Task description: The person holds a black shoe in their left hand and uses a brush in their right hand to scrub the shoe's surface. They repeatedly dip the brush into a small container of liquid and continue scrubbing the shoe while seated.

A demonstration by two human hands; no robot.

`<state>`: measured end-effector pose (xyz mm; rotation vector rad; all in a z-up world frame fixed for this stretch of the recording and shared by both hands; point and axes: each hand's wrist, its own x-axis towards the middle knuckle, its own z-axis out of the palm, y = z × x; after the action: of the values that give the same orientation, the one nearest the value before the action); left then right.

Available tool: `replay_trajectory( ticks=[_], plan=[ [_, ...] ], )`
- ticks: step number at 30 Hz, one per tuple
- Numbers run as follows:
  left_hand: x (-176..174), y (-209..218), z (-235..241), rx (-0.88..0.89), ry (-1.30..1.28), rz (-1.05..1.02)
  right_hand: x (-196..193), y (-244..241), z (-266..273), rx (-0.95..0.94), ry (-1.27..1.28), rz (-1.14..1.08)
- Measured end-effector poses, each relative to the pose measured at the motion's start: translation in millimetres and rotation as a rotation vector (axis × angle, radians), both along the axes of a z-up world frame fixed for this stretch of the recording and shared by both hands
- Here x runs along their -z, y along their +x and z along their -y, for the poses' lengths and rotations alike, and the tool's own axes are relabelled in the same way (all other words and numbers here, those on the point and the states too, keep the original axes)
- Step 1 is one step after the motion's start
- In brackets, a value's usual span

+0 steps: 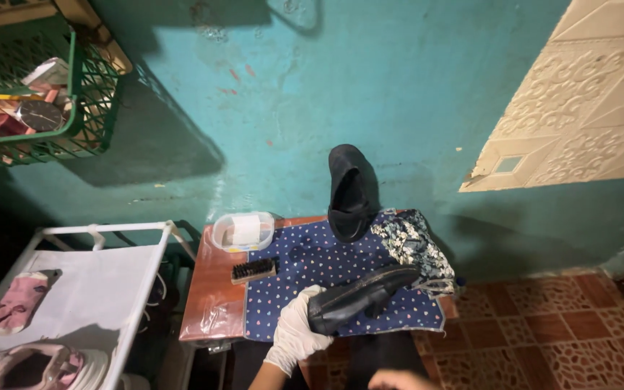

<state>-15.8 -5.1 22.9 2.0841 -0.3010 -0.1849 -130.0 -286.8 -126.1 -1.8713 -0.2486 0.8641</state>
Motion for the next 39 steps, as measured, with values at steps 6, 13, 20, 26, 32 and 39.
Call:
replay_trajectory(
  ticks=[6, 13, 20, 26, 32, 39],
  plan=[
    [-5.4, 0.1, 4.9, -0.022, 0.125, -0.033, -121.1, 13.9, 2.7, 0.676, -0.1, 0.412],
    [-23.8, -2.3, -2.3, 0.005, 0.112, -0.094, -168.3, 27.6, 29.7, 0.799, -0.422, 0.621],
    [-5.6, 3.7, -8.5, 0.026, -0.002, 0.005, -130.1, 18.5, 73.3, 0.95, -0.45, 0.695],
    [18.8, 16.7, -8.1, -0.057, -0.192, -0.039, -172.0, 11.8, 56.0, 1.117, -0.468, 0.39],
    [38.2, 29.6, -2.9, -0.215, -0.575, -0.277, -183.4, 7.7, 45.1, 1.166, -0.41, 0.39],
    [33.4, 36.5, -1.8, -0.29, -0.846, -0.414, -193.9, 16.7, 43.1, 1.208, -0.363, 0.394]
  ],
)
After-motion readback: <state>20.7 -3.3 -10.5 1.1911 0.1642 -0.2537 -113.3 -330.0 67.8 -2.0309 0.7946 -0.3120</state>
